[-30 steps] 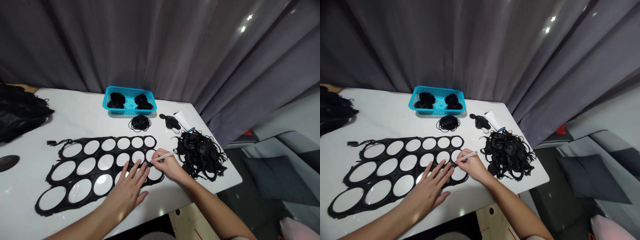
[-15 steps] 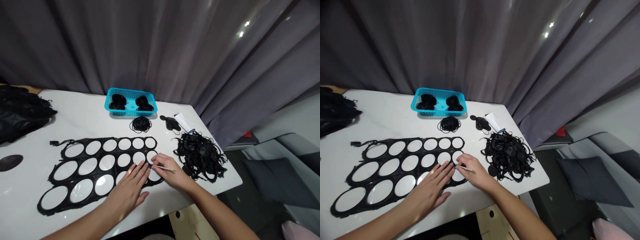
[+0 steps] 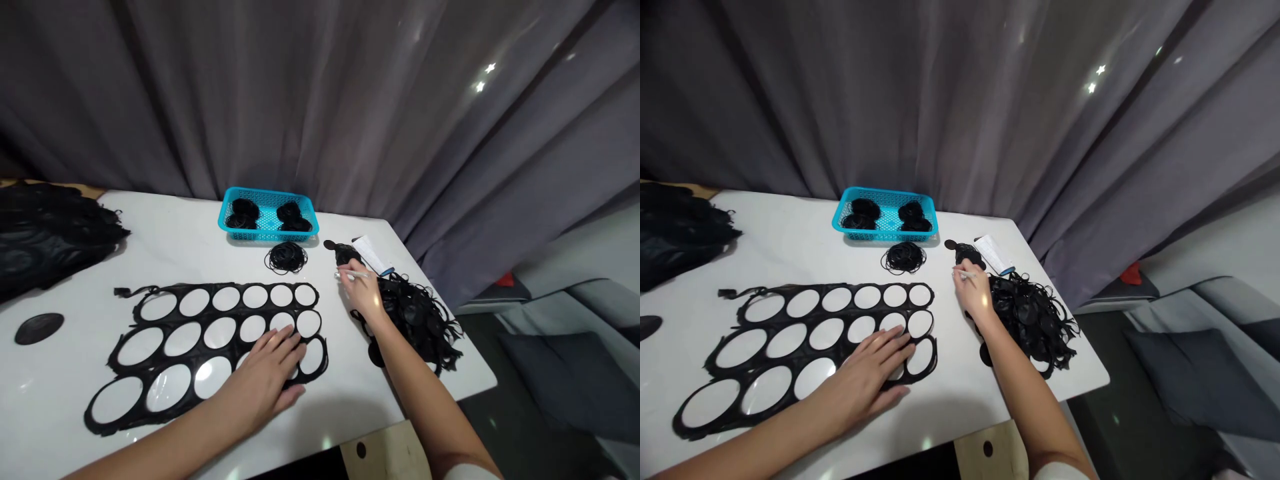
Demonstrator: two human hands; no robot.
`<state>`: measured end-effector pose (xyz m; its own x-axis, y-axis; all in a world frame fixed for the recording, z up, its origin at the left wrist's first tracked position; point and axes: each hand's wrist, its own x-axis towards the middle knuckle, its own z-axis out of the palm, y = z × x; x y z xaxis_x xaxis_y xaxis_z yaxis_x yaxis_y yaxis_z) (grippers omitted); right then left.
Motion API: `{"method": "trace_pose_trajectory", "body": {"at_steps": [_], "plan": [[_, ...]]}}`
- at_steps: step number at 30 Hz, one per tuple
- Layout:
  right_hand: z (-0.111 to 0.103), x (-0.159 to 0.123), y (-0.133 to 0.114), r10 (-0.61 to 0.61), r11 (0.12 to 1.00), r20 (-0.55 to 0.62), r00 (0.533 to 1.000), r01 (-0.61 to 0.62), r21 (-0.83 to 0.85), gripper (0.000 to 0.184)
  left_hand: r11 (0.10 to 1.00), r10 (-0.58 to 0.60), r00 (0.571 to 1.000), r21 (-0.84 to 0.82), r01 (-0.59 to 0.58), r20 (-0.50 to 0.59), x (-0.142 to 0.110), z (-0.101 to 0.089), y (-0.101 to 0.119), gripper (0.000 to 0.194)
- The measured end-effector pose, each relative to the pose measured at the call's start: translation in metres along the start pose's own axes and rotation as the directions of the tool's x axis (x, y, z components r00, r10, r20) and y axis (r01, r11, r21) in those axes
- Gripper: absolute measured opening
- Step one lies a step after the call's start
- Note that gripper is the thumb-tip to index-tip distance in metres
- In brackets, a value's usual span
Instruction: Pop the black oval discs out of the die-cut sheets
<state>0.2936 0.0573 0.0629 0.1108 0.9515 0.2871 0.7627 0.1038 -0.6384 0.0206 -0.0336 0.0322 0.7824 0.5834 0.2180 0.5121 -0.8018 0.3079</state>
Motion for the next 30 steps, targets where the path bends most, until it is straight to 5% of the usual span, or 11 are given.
{"method": "trace_pose_trajectory", "body": {"at_steps": [6, 19, 25, 30], "plan": [[0.030, -0.019, -0.021, 0.037, 0.944, 0.297, 0.954, -0.131, 0.303, 0.013, 0.998, -0.037, 0.998, 0.054, 0.040, -0.056, 0.031, -0.002, -0.024, 0.049], [0.039, -0.031, -0.022, 0.029, 0.830, 0.411, 0.911, -0.251, 0.499, 0.013, 0.974, 0.003, 1.000, 0.226, 0.000, -0.016, 0.026, 0.010, -0.027, 0.056], [0.057, -0.024, -0.022, 0.120, 0.610, 0.436, 0.892, -0.413, 0.676, 0.020, 0.953, -0.060, 0.996, 0.293, 0.075, -0.061, 0.005, 0.005, -0.037, 0.050], [0.061, -0.021, -0.046, 0.013, 0.745, 0.490, 0.871, -0.335, 0.576, 0.014, 0.946, -0.015, 0.994, 0.321, 0.050, -0.111, -0.008, 0.013, -0.041, 0.051]]}}
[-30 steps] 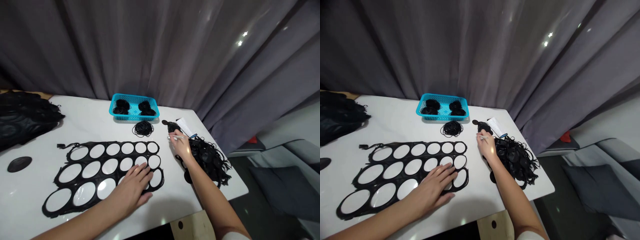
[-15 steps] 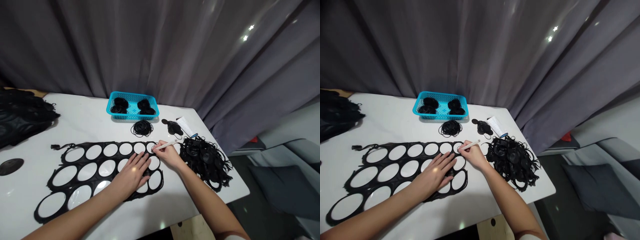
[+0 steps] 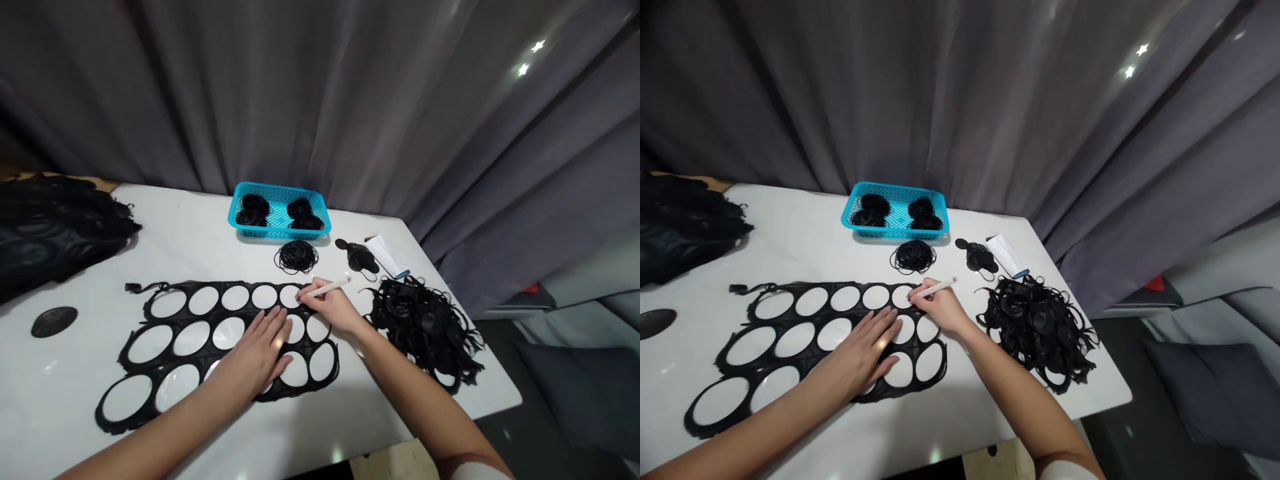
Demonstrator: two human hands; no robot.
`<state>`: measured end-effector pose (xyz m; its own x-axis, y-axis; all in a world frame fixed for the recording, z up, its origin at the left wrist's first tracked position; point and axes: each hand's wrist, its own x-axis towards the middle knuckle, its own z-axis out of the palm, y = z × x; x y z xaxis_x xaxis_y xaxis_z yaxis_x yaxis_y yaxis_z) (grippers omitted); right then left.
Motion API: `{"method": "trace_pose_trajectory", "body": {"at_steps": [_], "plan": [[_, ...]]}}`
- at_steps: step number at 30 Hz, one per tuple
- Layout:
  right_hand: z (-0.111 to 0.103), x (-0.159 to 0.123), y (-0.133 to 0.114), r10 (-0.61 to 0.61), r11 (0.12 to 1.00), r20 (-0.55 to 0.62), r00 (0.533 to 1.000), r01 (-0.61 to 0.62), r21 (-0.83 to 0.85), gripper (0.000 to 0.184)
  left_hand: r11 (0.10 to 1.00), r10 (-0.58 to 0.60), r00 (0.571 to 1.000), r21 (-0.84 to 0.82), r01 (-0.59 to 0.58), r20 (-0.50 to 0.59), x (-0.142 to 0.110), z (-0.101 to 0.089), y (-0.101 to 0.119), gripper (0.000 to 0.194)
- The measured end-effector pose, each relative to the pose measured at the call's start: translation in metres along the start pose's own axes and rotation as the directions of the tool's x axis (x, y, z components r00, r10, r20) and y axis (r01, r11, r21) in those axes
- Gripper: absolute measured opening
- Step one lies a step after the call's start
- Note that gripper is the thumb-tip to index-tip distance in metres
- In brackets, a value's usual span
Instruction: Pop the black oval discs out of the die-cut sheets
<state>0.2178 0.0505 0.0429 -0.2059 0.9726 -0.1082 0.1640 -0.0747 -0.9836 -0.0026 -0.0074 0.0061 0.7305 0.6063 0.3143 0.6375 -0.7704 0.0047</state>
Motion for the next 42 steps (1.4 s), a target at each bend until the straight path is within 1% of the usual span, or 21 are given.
{"method": "trace_pose_trajectory", "body": {"at_steps": [2, 5, 12, 14, 16, 18, 19, 21, 22, 23, 24, 25, 26, 27, 28, 29, 31, 33, 35, 38, 42], "plan": [[0.007, -0.001, -0.006, -0.039, 0.994, 0.043, 0.998, 0.043, -0.098, 0.011, 1.000, -0.010, 1.000, -0.001, 0.010, -0.012, -0.001, 0.002, 0.001, 0.049], [0.013, -0.002, -0.007, -0.072, 0.983, 0.080, 0.994, 0.084, -0.163, 0.010, 1.000, -0.016, 1.000, -0.010, 0.016, -0.021, -0.001, 0.004, 0.003, 0.049], [0.012, 0.001, 0.000, -0.096, 0.967, 0.081, 0.992, 0.112, -0.230, 0.009, 0.996, -0.067, 0.998, -0.056, 0.067, -0.003, -0.001, 0.006, 0.006, 0.049], [0.013, 0.000, 0.001, -0.122, 0.954, 0.089, 0.989, 0.142, -0.266, 0.009, 0.995, -0.076, 0.997, -0.073, 0.075, -0.006, -0.001, 0.006, 0.006, 0.049], [0.018, -0.005, 0.001, -0.171, 0.920, 0.099, 0.980, 0.195, -0.341, 0.009, 0.994, -0.071, 0.997, -0.082, 0.071, -0.006, -0.001, 0.005, 0.006, 0.049], [0.022, -0.010, 0.001, -0.245, 0.830, 0.154, 0.957, 0.290, -0.477, 0.008, 0.995, -0.054, 0.999, -0.086, 0.054, 0.007, -0.001, 0.004, 0.005, 0.052], [0.023, -0.012, 0.001, -0.279, 0.756, 0.212, 0.937, 0.350, -0.553, 0.006, 0.995, -0.046, 0.999, -0.086, 0.047, 0.020, -0.001, 0.003, 0.005, 0.053], [0.018, -0.009, 0.001, -0.304, 0.586, 0.315, 0.899, 0.437, -0.682, 0.014, 0.995, -0.038, 0.998, -0.089, 0.042, 0.047, -0.001, 0.002, 0.004, 0.055], [0.011, -0.005, -0.001, -0.305, 0.517, 0.309, 0.901, 0.429, -0.741, 0.018, 0.995, -0.041, 0.997, -0.094, 0.046, 0.059, -0.001, 0.001, 0.004, 0.054], [0.002, 0.001, -0.002, -0.318, 0.472, 0.243, 0.916, 0.375, -0.798, 0.019, 0.993, -0.047, 0.997, -0.102, 0.053, 0.067, -0.001, 0.000, 0.004, 0.054], [-0.009, 0.008, -0.004, -0.343, 0.453, 0.127, 0.931, 0.282, -0.846, 0.016, 0.992, -0.052, 0.996, -0.113, 0.060, 0.071, -0.001, -0.001, 0.004, 0.053], [-0.020, 0.015, -0.006, -0.381, 0.463, -0.030, 0.924, 0.162, -0.871, 0.012, 0.990, -0.056, 0.996, -0.128, 0.065, 0.072, -0.001, -0.002, 0.004, 0.053], [-0.031, 0.022, -0.008, -0.417, 0.496, -0.166, 0.894, 0.071, -0.865, 0.011, 0.987, -0.057, 0.996, -0.147, 0.067, 0.070, -0.001, -0.004, 0.004, 0.053], [-0.039, 0.028, -0.010, -0.431, 0.548, -0.251, 0.867, 0.030, -0.836, 0.011, 0.983, -0.056, 0.996, -0.171, 0.066, 0.066, -0.001, -0.006, 0.003, 0.052], [-0.044, 0.032, -0.012, -0.427, 0.606, -0.303, 0.852, 0.021, -0.795, 0.013, 0.978, -0.053, 0.997, -0.199, 0.064, 0.059, -0.002, -0.009, 0.002, 0.052], [-0.045, 0.035, -0.014, -0.405, 0.663, -0.313, 0.859, 0.041, -0.747, 0.014, 0.972, -0.054, 0.997, -0.226, 0.063, 0.049, -0.003, -0.012, 0.000, 0.052], [-0.036, 0.035, -0.016, -0.336, 0.763, -0.255, 0.907, 0.103, -0.639, 0.018, 0.965, -0.086, 0.996, -0.247, 0.089, 0.023, -0.007, -0.019, -0.005, 0.051], [-0.016, 0.030, -0.018, -0.257, 0.842, -0.169, 0.951, 0.135, -0.522, 0.020, 0.965, -0.157, 0.988, -0.212, 0.153, 0.001, -0.012, -0.024, -0.014, 0.049], [0.007, 0.024, -0.020, -0.180, 0.905, -0.080, 0.980, 0.133, -0.403, 0.018, 0.968, -0.200, 0.980, -0.156, 0.197, -0.006, -0.018, -0.027, -0.022, 0.047], [0.033, 0.020, -0.020, -0.106, 0.947, 0.023, 0.994, 0.108, -0.301, 0.019, 0.977, -0.188, 0.982, -0.107, 0.187, 0.002, -0.027, -0.024, -0.030, 0.046], [0.051, 0.019, -0.013, -0.090, 0.951, 0.100, 0.991, 0.115, -0.287, 0.017, 0.973, -0.212, 0.977, -0.101, 0.210, -0.009, -0.033, -0.016, -0.030, 0.047]]}}
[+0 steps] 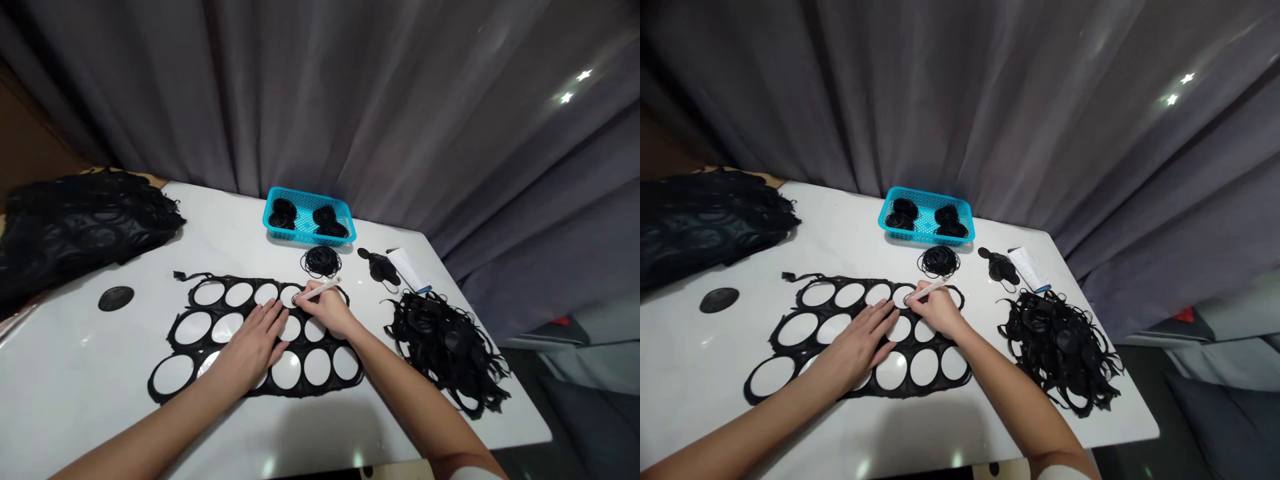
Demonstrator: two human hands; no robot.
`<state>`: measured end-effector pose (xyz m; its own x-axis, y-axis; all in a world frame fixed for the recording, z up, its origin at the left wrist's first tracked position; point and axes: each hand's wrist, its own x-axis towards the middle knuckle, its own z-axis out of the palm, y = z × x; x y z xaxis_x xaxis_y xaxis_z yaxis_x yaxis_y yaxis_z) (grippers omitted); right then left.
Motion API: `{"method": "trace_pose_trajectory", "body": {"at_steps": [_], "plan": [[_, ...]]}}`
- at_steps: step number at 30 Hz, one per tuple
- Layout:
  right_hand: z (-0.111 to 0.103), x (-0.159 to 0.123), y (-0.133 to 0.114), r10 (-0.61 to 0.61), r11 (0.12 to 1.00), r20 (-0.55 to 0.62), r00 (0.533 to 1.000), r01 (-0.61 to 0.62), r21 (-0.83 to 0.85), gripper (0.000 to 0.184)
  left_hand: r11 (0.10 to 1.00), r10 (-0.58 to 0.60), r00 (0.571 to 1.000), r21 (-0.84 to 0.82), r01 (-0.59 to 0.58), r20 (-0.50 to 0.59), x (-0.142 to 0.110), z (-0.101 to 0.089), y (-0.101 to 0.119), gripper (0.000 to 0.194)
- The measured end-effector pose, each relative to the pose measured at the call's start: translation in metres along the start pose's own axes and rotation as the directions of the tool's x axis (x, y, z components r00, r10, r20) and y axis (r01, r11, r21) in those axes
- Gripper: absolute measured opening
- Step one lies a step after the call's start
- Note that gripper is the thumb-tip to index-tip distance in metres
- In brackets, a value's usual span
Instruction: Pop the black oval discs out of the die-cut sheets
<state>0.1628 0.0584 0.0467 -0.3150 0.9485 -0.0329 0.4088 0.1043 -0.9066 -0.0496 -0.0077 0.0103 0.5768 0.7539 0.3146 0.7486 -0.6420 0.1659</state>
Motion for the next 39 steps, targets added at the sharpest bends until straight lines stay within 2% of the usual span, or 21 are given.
{"method": "trace_pose_trajectory", "body": {"at_steps": [8, 15, 18, 21, 24, 26, 28, 30, 33, 36, 38, 39], "plan": [[0.005, -0.001, 0.000, -0.071, 0.997, 0.085, 0.994, 0.074, -0.033, 0.013, 0.998, -0.024, 1.000, -0.052, 0.023, -0.015, -0.003, 0.005, 0.002, 0.047], [0.006, -0.003, -0.002, -0.187, 0.952, 0.107, 0.976, 0.207, -0.226, 0.012, 0.999, -0.013, 1.000, -0.031, 0.013, 0.004, -0.003, 0.003, 0.002, 0.047], [0.012, -0.012, -0.002, -0.287, 0.883, 0.145, 0.947, 0.320, -0.344, 0.010, 0.998, -0.022, 1.000, -0.053, 0.022, 0.007, -0.003, 0.003, 0.002, 0.048], [0.019, -0.021, -0.001, -0.375, 0.761, 0.219, 0.901, 0.434, -0.483, 0.006, 0.997, -0.039, 0.999, -0.066, 0.039, -0.008, -0.004, 0.008, 0.002, 0.048], [0.019, -0.017, 0.001, -0.403, 0.644, 0.262, 0.877, 0.475, -0.600, 0.025, 0.998, -0.051, 0.999, -0.048, 0.050, -0.017, -0.004, 0.013, 0.000, 0.045], [0.009, -0.008, 0.003, -0.390, 0.625, 0.148, 0.909, 0.379, -0.683, 0.020, 0.998, -0.049, 0.999, -0.034, 0.048, -0.016, -0.004, 0.014, -0.001, 0.043], [-0.011, 0.003, 0.007, -0.367, 0.635, -0.062, 0.928, 0.201, -0.746, 0.011, 0.999, -0.039, 0.999, -0.025, 0.039, -0.013, -0.003, 0.012, -0.003, 0.042], [-0.039, 0.010, 0.012, -0.357, 0.647, -0.273, 0.894, 0.026, -0.762, 0.016, 0.999, -0.035, 0.999, -0.019, 0.035, -0.007, -0.003, 0.009, -0.004, 0.043], [-0.084, 0.009, 0.018, -0.359, 0.676, -0.492, 0.793, -0.142, -0.723, 0.016, 0.999, -0.039, 0.999, -0.017, 0.039, 0.002, -0.002, 0.006, -0.006, 0.044], [-0.118, -0.007, 0.020, -0.314, 0.793, -0.644, 0.698, -0.181, -0.582, 0.015, 0.998, -0.051, 0.999, -0.026, 0.050, -0.014, -0.002, 0.006, -0.007, 0.043], [-0.127, -0.020, 0.019, -0.198, 0.899, -0.703, 0.683, -0.158, -0.408, 0.017, 0.997, -0.061, 0.998, -0.056, 0.060, -0.021, -0.002, 0.005, -0.008, 0.043], [-0.127, -0.027, 0.017, -0.117, 0.947, -0.703, 0.701, -0.135, -0.293, 0.019, 0.993, -0.071, 0.997, -0.094, 0.069, -0.012, -0.001, 0.003, -0.008, 0.042]]}}
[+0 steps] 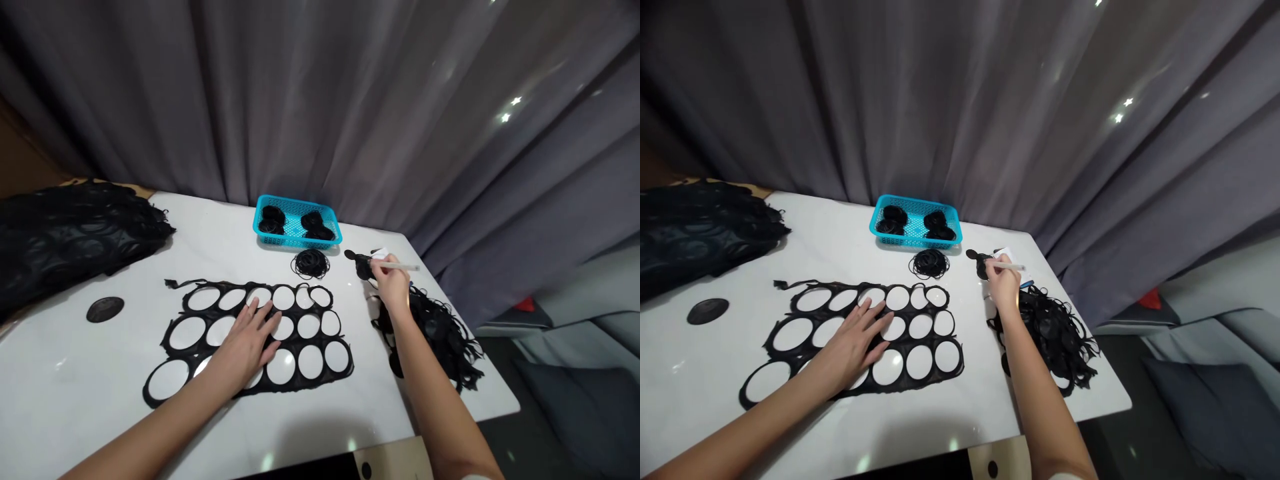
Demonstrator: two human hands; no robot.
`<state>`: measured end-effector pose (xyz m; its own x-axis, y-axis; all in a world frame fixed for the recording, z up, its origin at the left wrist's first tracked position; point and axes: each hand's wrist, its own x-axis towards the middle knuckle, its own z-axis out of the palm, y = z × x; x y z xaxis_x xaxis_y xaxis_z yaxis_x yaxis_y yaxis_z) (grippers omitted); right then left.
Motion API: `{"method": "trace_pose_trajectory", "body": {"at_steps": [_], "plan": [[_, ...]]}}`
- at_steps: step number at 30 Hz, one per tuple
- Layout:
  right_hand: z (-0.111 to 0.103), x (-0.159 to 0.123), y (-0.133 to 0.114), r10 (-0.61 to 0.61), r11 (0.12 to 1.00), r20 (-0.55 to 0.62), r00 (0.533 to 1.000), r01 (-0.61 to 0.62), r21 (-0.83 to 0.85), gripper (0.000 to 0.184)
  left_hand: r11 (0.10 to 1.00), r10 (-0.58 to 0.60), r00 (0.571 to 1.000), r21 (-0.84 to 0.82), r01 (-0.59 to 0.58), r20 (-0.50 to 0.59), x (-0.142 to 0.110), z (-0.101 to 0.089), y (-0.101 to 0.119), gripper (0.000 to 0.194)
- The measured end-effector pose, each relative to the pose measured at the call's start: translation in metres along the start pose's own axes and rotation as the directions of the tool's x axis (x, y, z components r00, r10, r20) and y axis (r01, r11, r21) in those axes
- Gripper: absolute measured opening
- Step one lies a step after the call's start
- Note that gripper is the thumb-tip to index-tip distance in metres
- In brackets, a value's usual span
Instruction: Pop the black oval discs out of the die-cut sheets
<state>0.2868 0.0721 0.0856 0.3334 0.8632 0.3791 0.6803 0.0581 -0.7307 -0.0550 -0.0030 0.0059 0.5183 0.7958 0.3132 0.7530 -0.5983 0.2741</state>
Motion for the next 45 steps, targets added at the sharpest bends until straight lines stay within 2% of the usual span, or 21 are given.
{"method": "trace_pose_trajectory", "body": {"at_steps": [3, 6, 7, 9, 10, 13, 15, 18, 21, 23, 24, 26, 29, 31, 32, 34, 36, 38, 39, 41, 45], "plan": [[-0.006, -0.026, -0.015, 0.156, 0.911, 0.249, 0.956, -0.237, 0.336, 0.029, 0.989, -0.049, 0.997, -0.138, 0.055, 0.052, 0.007, -0.013, 0.004, 0.042], [-0.003, -0.057, -0.042, 0.158, 0.707, 0.535, 0.830, -0.473, 0.526, 0.038, 0.954, -0.071, 0.992, -0.283, 0.097, 0.101, 0.023, -0.036, 0.017, 0.047], [-0.001, -0.066, -0.050, 0.140, 0.640, 0.607, 0.782, -0.540, 0.547, 0.041, 0.908, -0.073, 0.988, -0.399, 0.124, 0.140, 0.030, -0.043, 0.022, 0.049], [0.002, -0.080, -0.065, 0.100, 0.533, 0.708, 0.700, -0.638, 0.555, 0.043, 0.723, -0.061, 0.967, -0.657, 0.213, 0.247, 0.045, -0.056, 0.033, 0.055], [0.002, -0.085, -0.070, 0.085, 0.500, 0.732, 0.676, -0.665, 0.555, 0.043, 0.606, -0.025, 0.952, -0.753, 0.257, 0.305, 0.052, -0.060, 0.037, 0.058], [0.002, -0.096, -0.076, 0.063, 0.450, 0.750, 0.658, -0.689, 0.567, 0.043, 0.297, 0.107, 0.918, -0.893, 0.338, 0.383, 0.068, -0.063, 0.045, 0.064], [-0.003, -0.104, -0.073, 0.054, 0.416, 0.762, 0.646, -0.708, 0.571, 0.042, 0.195, 0.160, 0.905, -0.911, 0.362, 0.394, 0.071, -0.060, 0.048, 0.064], [-0.013, -0.126, -0.063, 0.040, 0.320, 0.828, 0.559, -0.792, 0.520, 0.039, 0.137, 0.203, 0.880, -0.902, 0.410, 0.430, 0.062, -0.058, 0.054, 0.057], [-0.018, -0.161, -0.051, -0.076, 0.181, 0.914, 0.399, -0.896, 0.406, 0.039, 0.068, 0.257, 0.841, -0.877, 0.476, 0.476, 0.043, -0.056, 0.063, 0.057], [-0.018, -0.187, -0.044, -0.195, 0.112, 0.924, 0.330, -0.928, 0.355, 0.039, 0.108, 0.235, 0.839, -0.871, 0.479, 0.491, 0.031, -0.052, 0.068, 0.054], [-0.017, -0.198, -0.040, -0.238, 0.085, 0.917, 0.322, -0.933, 0.349, 0.040, 0.173, 0.197, 0.851, -0.872, 0.458, 0.486, 0.026, -0.049, 0.070, 0.051], [-0.016, -0.213, -0.033, -0.243, 0.021, 0.898, 0.366, -0.924, 0.382, 0.040, 0.382, 0.113, 0.893, -0.849, 0.366, 0.436, 0.019, -0.042, 0.073, 0.041], [-0.025, -0.211, -0.021, -0.059, -0.101, 0.843, 0.534, -0.844, 0.527, 0.037, 0.729, 0.110, 0.961, -0.678, 0.096, 0.254, 0.010, -0.029, 0.079, 0.030], [-0.036, -0.197, -0.014, 0.100, -0.123, 0.754, 0.649, -0.744, 0.657, 0.036, 0.854, 0.195, 0.969, -0.513, -0.092, 0.150, 0.001, -0.021, 0.085, 0.031], [-0.041, -0.188, -0.012, 0.156, -0.091, 0.702, 0.695, -0.698, 0.711, 0.036, 0.885, 0.238, 0.964, -0.436, -0.166, 0.116, -0.004, -0.016, 0.088, 0.032], [-0.048, -0.173, -0.009, 0.198, 0.092, 0.610, 0.767, -0.634, 0.768, 0.033, 0.919, 0.299, 0.951, -0.292, -0.266, 0.077, -0.014, -0.006, 0.095, 0.035], [-0.049, -0.163, -0.011, 0.161, 0.395, 0.561, 0.812, -0.574, 0.717, 0.027, 0.936, 0.320, 0.946, -0.174, -0.306, 0.056, -0.021, 0.003, 0.100, 0.040], [-0.044, -0.160, -0.013, 0.091, 0.669, 0.571, 0.816, -0.475, 0.572, 0.019, 0.946, 0.313, 0.949, -0.098, -0.308, 0.044, -0.025, 0.011, 0.104, 0.046], [-0.040, -0.161, -0.014, 0.061, 0.759, 0.583, 0.810, -0.417, 0.501, 0.016, 0.949, 0.310, 0.950, -0.073, -0.307, 0.041, -0.025, 0.013, 0.105, 0.049], [-0.032, -0.163, -0.015, 0.029, 0.856, 0.596, 0.803, -0.328, 0.399, 0.013, 0.951, 0.309, 0.950, -0.037, -0.308, 0.044, -0.025, 0.017, 0.106, 0.053], [-0.023, -0.168, -0.011, 0.001, 0.916, 0.580, 0.815, -0.234, 0.327, 0.013, 0.952, 0.306, 0.950, 0.005, -0.307, 0.058, -0.025, 0.021, 0.104, 0.052]]}}
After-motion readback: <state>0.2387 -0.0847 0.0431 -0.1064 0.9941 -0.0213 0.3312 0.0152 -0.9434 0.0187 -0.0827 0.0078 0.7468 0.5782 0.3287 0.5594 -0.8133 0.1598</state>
